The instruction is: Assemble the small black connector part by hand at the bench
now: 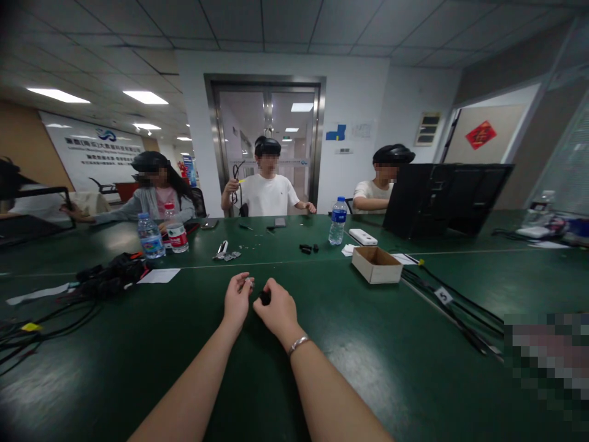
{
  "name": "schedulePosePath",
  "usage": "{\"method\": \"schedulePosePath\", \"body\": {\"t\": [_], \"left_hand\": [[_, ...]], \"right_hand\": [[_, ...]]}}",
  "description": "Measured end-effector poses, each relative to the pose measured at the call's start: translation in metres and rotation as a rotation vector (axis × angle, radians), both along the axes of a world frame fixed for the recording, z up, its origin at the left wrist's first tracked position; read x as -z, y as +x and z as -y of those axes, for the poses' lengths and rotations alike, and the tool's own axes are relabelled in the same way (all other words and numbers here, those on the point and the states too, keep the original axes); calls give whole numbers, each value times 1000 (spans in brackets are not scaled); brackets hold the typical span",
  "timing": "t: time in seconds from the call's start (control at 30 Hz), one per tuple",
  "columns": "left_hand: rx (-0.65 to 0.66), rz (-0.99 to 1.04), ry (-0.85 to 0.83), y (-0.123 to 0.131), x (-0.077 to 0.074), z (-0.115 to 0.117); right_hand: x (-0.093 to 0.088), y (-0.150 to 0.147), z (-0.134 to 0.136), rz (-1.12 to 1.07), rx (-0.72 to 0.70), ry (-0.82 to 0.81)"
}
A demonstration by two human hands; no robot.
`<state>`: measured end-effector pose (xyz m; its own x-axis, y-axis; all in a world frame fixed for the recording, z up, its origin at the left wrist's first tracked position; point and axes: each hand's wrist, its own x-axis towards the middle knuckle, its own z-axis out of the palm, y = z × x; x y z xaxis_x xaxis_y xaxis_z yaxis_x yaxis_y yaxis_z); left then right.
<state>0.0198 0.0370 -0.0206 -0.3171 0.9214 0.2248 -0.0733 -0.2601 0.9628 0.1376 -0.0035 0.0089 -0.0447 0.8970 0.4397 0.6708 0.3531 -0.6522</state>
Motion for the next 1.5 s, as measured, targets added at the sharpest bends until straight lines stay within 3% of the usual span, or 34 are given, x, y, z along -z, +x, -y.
{"method": "schedulePosePath", "body": {"t": [0.23, 0.6, 0.8, 0.97, 1.23, 1.5], "left_hand": [[180, 88, -38, 0, -8, 3], [89, -35, -34, -7, -2, 0], [58, 41, -19, -6, -2, -1], [131, 163, -42, -3, -5, 1], [212, 102, 39, -4, 0, -3], [235, 143, -66, 0, -9, 5]], "right_hand": [[13, 7, -21, -134, -67, 28], [6, 2, -16, -94, -66, -112], [9, 4, -20, -110, -114, -43], [17, 7, -26, -157, -122, -19], [25, 9, -34, -208, -153, -31], [23, 9, -31, -220, -112, -102]]}}
